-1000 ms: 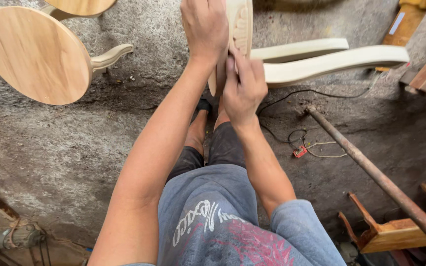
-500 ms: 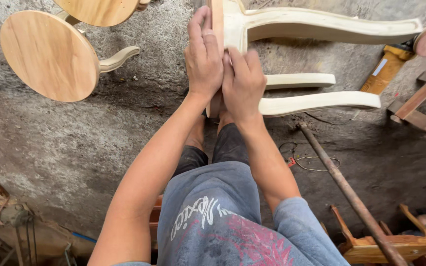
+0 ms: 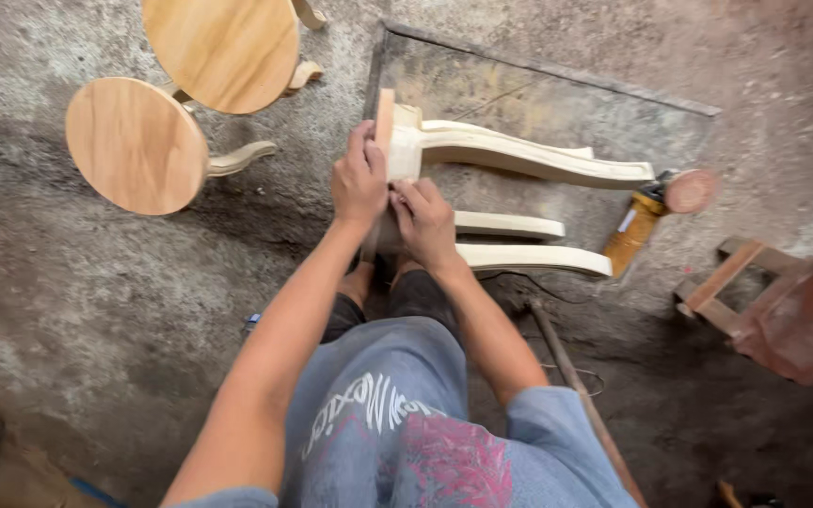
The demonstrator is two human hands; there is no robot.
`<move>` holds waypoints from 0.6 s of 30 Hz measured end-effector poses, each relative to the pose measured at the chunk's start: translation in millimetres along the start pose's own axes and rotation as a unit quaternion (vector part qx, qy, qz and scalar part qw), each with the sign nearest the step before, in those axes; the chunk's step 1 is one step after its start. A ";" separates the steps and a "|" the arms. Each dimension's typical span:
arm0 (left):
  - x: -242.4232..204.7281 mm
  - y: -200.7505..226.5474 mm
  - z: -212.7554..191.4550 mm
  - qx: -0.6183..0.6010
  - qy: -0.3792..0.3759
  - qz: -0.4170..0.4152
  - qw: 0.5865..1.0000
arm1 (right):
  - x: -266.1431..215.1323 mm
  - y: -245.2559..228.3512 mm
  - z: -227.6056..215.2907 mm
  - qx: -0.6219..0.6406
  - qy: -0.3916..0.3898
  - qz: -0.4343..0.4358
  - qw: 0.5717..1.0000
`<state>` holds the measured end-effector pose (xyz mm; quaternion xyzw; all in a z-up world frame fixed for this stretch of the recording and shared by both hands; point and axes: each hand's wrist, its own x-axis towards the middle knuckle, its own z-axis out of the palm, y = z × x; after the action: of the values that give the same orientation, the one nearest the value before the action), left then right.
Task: The person sands the legs and frame of a wooden stool by hand using a piece of sandpaper.
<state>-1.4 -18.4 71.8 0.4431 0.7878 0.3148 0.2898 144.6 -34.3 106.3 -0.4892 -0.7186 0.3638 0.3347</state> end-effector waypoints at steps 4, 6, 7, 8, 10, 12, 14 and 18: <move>9.0 7.9 7.5 0.032 0.015 0.004 0.999 | -23.3 -4.2 -27.3 0.032 0.032 0.068 0.997; 13.9 9.8 6.7 0.048 0.001 -0.001 0.999 | -45.3 -3.3 -47.7 0.050 0.041 0.133 0.989; 20.3 9.3 6.2 0.064 -0.020 -0.019 0.998 | -51.9 0.7 -55.6 0.038 0.051 0.154 0.986; 24.0 11.6 8.7 0.061 -0.025 -0.009 0.998 | -56.9 6.8 -69.1 0.033 0.061 0.154 0.986; 28.9 6.4 9.4 0.038 -0.040 -0.030 0.998 | -70.4 18.4 -93.4 0.100 0.037 0.320 0.941; 24.5 -2.7 11.0 0.033 -0.033 -0.008 0.999 | -86.2 27.5 -121.2 0.072 0.079 0.335 0.936; 24.7 -8.4 13.0 0.026 -0.031 0.022 0.999 | -93.0 34.8 -144.7 0.110 0.126 0.342 0.925; 24.3 -17.1 10.3 0.047 -0.070 0.009 0.996 | -102.0 31.1 -165.9 0.147 0.237 0.353 0.893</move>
<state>-13.3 -1.6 48.1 0.4839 0.7756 0.2487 0.3201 328.0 -90.5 151.9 -0.7277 -0.3362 0.4325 0.4127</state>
